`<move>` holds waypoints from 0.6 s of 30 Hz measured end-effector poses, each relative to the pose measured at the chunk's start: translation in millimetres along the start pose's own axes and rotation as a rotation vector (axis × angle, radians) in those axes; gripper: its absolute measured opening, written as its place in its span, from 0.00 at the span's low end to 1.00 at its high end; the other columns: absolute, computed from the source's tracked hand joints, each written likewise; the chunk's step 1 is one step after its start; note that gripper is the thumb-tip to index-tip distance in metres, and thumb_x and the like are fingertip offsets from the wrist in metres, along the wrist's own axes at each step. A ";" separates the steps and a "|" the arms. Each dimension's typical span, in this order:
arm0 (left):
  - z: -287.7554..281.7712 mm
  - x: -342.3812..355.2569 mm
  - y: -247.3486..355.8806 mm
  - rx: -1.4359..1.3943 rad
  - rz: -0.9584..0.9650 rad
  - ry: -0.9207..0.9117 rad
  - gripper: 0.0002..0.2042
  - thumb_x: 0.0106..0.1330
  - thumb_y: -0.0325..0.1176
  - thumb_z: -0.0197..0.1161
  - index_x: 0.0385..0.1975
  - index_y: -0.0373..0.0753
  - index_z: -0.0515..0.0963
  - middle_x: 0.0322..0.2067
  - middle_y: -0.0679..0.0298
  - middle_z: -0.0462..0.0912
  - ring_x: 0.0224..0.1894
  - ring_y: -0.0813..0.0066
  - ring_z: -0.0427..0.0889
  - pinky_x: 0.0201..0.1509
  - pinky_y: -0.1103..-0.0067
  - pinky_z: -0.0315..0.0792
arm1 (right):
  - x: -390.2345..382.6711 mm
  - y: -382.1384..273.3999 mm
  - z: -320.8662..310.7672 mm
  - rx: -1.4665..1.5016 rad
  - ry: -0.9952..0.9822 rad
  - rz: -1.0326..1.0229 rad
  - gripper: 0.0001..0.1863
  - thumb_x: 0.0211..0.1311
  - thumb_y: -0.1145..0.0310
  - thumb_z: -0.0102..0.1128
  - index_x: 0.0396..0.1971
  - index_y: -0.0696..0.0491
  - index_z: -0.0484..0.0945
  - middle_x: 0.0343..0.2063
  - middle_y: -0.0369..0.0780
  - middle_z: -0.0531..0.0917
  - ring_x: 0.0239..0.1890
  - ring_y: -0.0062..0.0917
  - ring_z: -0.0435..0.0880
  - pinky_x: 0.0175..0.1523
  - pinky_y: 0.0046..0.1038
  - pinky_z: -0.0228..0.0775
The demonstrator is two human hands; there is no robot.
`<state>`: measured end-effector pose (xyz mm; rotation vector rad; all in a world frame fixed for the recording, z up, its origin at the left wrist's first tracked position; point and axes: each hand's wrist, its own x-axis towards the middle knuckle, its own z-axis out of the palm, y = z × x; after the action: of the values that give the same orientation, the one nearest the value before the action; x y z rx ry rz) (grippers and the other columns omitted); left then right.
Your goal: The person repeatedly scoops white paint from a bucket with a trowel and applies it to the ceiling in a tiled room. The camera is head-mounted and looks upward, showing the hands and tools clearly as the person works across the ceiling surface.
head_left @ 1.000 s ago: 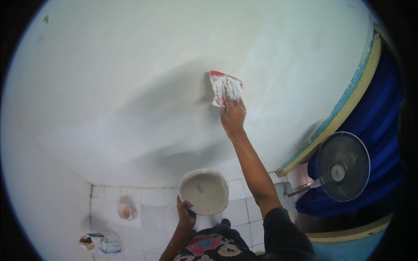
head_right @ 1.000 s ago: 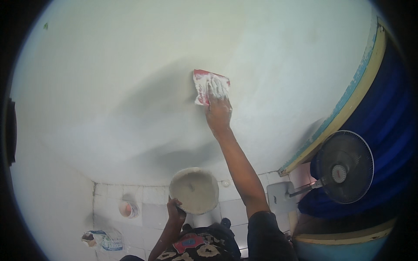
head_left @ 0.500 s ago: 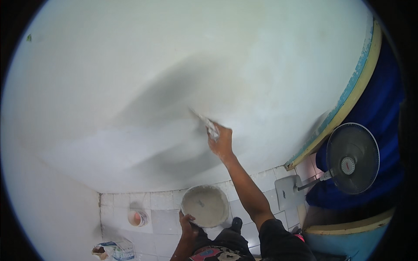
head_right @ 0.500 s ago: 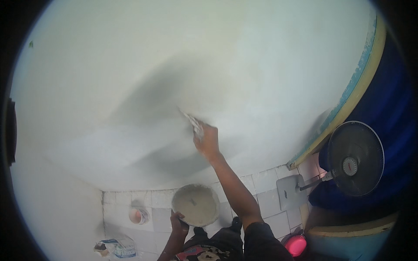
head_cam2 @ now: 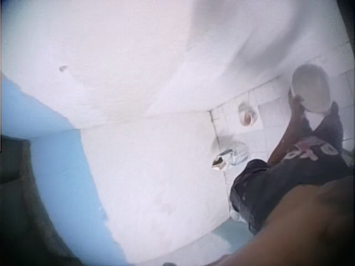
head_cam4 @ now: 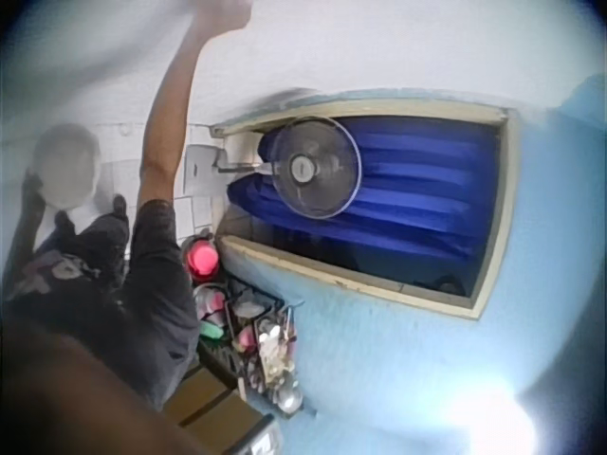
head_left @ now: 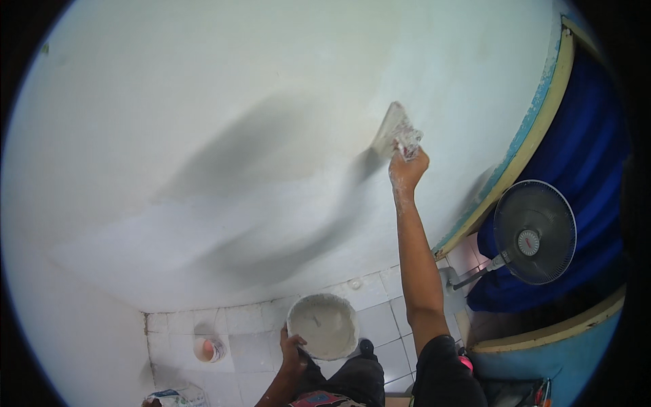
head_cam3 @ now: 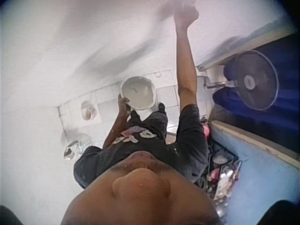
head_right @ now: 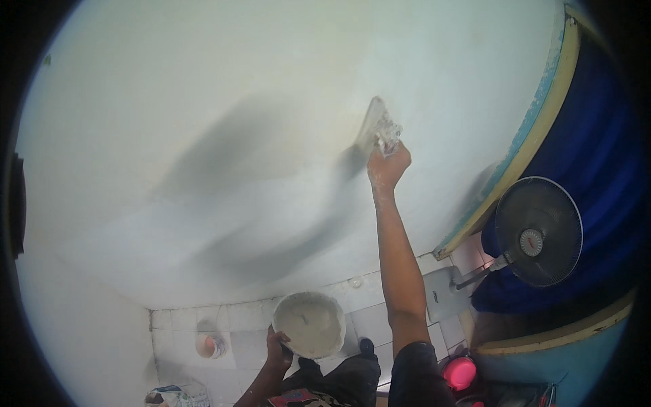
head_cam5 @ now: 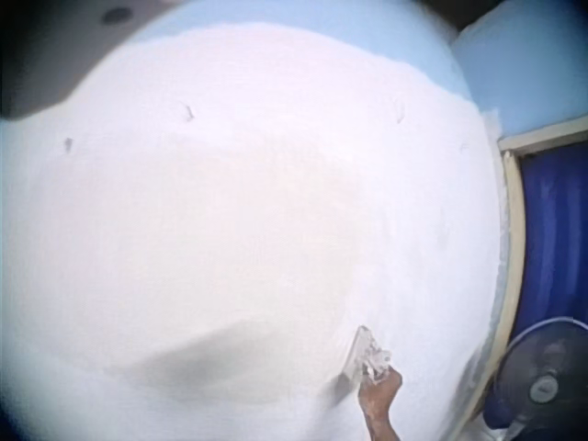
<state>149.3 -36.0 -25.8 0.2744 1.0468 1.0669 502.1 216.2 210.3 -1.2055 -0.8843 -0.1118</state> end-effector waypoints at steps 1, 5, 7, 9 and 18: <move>-2.1 0.1 -1.6 0.005 -0.006 0.001 0.41 0.37 0.19 0.50 0.63 0.40 0.59 0.48 0.53 0.70 0.50 0.56 0.72 0.49 0.68 0.75 | 8.7 -24.1 -0.4 0.008 0.031 -0.094 0.13 0.54 0.83 0.58 0.42 0.66 0.80 0.34 0.43 0.86 0.37 0.19 0.82 0.45 0.22 0.72; 3.4 -5.9 -7.3 -0.049 0.016 0.044 0.42 0.36 0.19 0.51 0.63 0.40 0.58 0.48 0.53 0.70 0.50 0.55 0.72 0.48 0.67 0.75 | 57.1 -119.0 31.2 -0.121 -0.043 -0.452 0.26 0.42 0.83 0.52 0.47 0.57 0.79 0.35 0.46 0.84 0.40 0.39 0.82 0.44 0.34 0.74; 1.5 -5.3 -21.6 -0.097 0.029 0.038 0.42 0.36 0.19 0.51 0.63 0.40 0.58 0.49 0.53 0.70 0.50 0.55 0.73 0.48 0.67 0.76 | 71.3 -134.9 56.2 -0.379 -0.125 -0.713 0.28 0.47 0.80 0.53 0.54 0.56 0.73 0.39 0.46 0.83 0.46 0.42 0.79 0.52 0.40 0.71; 5.4 -5.2 -32.0 -0.106 0.030 0.045 0.42 0.35 0.19 0.51 0.63 0.40 0.58 0.49 0.52 0.70 0.50 0.55 0.73 0.48 0.67 0.76 | 78.6 -128.5 88.5 -0.633 -0.205 -0.882 0.33 0.52 0.78 0.54 0.62 0.55 0.66 0.36 0.49 0.81 0.41 0.44 0.79 0.51 0.41 0.71; 9.1 -23.5 -69.3 -0.132 0.007 0.167 0.41 0.36 0.19 0.51 0.62 0.40 0.57 0.48 0.53 0.69 0.49 0.56 0.73 0.47 0.68 0.76 | -16.3 -58.7 73.1 -0.659 -0.536 -0.802 0.30 0.53 0.76 0.56 0.60 0.58 0.68 0.35 0.48 0.82 0.38 0.42 0.81 0.50 0.39 0.72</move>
<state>195.1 -87.4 -52.1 0.0837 1.1188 1.1744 422.0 248.7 250.0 -1.4339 -1.8724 -0.8039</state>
